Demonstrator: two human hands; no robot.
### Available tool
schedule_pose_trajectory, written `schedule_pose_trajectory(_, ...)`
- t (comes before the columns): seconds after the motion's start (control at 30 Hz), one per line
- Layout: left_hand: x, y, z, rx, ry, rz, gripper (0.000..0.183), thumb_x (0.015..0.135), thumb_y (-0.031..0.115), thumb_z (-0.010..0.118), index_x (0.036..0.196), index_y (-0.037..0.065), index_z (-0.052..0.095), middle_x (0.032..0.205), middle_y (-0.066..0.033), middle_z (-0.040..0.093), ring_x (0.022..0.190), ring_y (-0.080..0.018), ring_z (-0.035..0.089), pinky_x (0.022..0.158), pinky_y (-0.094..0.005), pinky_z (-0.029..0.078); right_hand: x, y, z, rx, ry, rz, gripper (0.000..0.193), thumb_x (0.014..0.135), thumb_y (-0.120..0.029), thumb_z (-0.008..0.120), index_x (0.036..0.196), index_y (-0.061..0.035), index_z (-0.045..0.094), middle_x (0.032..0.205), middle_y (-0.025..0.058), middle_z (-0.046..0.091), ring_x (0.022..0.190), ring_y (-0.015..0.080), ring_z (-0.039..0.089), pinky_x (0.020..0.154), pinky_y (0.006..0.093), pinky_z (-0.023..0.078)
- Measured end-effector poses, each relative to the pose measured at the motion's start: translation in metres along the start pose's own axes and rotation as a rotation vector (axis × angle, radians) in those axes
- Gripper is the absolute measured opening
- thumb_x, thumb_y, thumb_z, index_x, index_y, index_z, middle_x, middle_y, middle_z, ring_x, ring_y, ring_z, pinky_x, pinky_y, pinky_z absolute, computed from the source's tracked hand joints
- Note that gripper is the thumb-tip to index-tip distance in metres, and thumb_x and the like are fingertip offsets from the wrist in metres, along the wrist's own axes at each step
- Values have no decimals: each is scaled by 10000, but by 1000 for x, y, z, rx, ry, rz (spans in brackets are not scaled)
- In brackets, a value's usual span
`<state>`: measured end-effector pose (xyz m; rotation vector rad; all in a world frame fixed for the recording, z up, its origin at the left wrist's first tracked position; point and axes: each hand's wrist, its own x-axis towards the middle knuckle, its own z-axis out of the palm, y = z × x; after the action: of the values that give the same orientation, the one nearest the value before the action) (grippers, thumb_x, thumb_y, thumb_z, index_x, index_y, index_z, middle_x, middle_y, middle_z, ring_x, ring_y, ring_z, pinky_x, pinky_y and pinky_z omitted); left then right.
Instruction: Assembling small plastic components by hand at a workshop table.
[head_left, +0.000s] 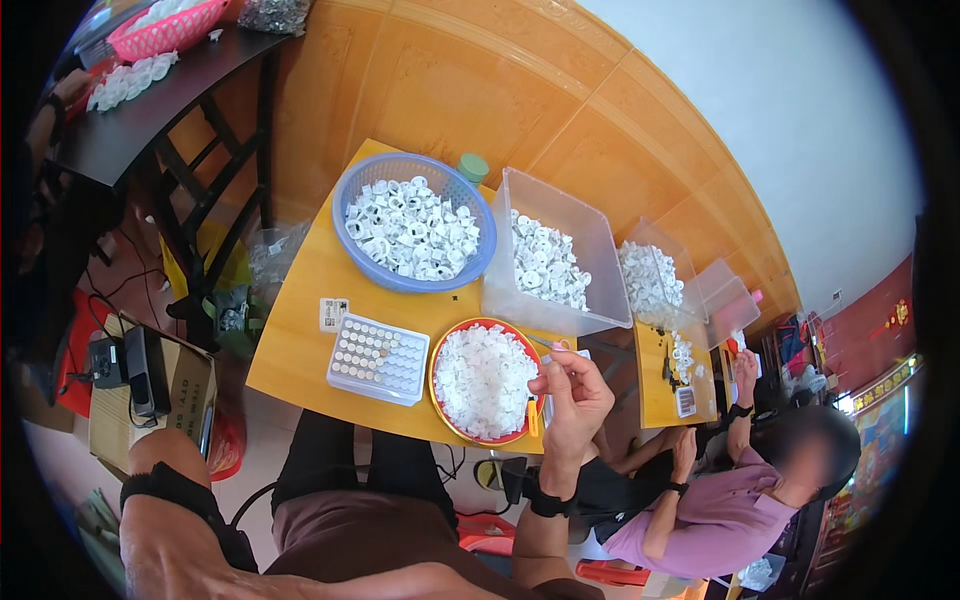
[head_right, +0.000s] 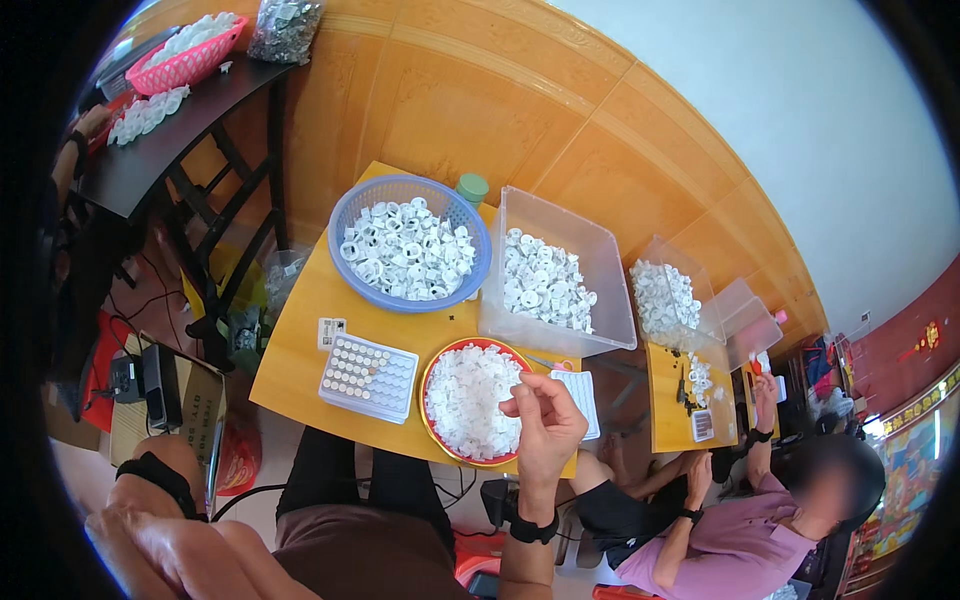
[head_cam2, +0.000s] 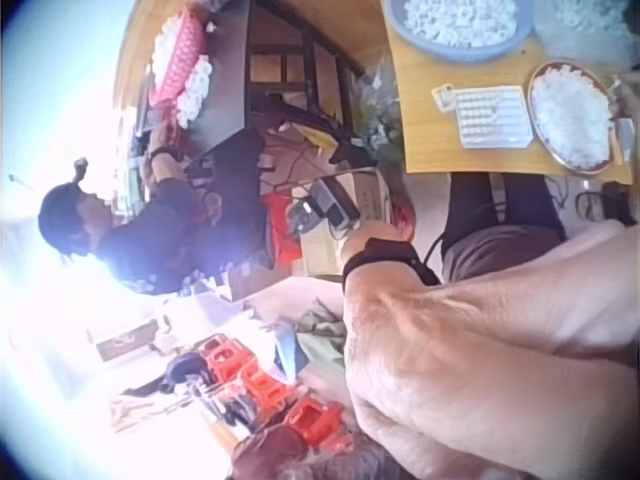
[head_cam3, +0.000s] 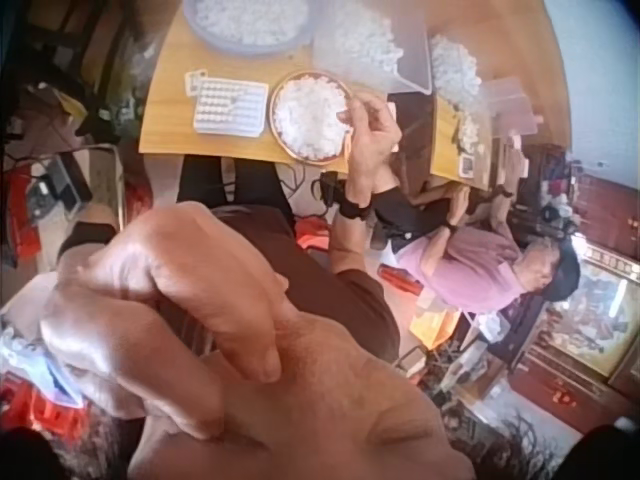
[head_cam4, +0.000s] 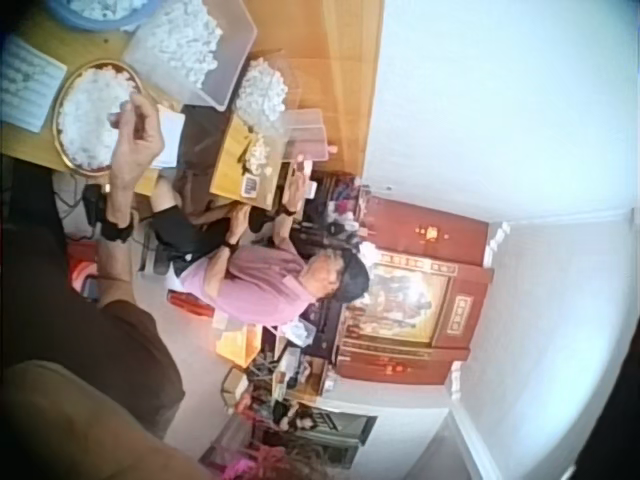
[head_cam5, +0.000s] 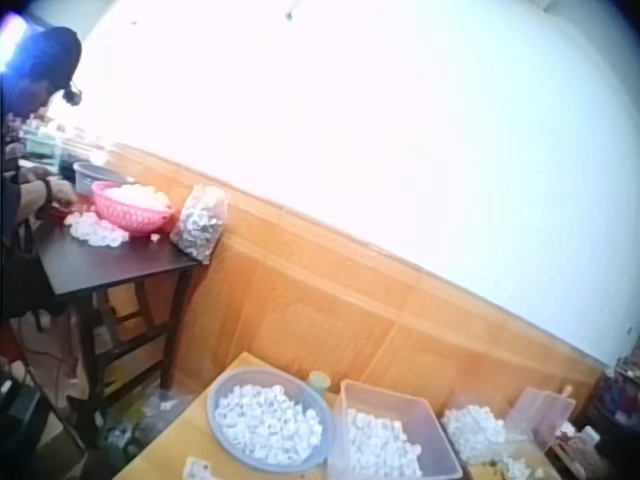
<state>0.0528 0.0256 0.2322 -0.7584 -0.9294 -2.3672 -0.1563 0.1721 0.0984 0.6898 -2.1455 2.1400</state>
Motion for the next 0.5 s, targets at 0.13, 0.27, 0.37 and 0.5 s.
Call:
schedule_pose_trajectory(0.13,3,-8,-1,-56,-5,82,219,832,166,543,730,-20,599,796,-154,554,631,-195,543,526,-276,465,-2,6,1,-4,-18,7,108,815,19,579,920,31,603,733,58,607,591,109,602,555,218,505)
schedule_pose_trajectory(0.27,24,-7,-4,87,-220,277,229,836,176,524,692,3,572,770,-153,560,542,-185,521,471,-285,459,-4,9,5,-7,-49,27,112,812,21,585,922,26,604,748,59,606,596,112,604,560,216,508)
schedule_pose_trajectory(0.37,18,-4,12,350,172,267,234,834,180,523,653,32,542,772,-154,565,518,-181,513,461,-282,461,-6,14,3,-20,-55,38,111,811,22,587,921,27,604,759,61,604,602,114,607,564,216,510)
schedule_pose_trajectory(0.5,13,-17,3,214,74,288,213,818,166,547,634,61,530,769,-133,568,581,-184,529,554,-292,487,-9,17,5,-12,-79,46,111,812,26,584,921,30,606,780,65,602,613,117,610,566,218,513)
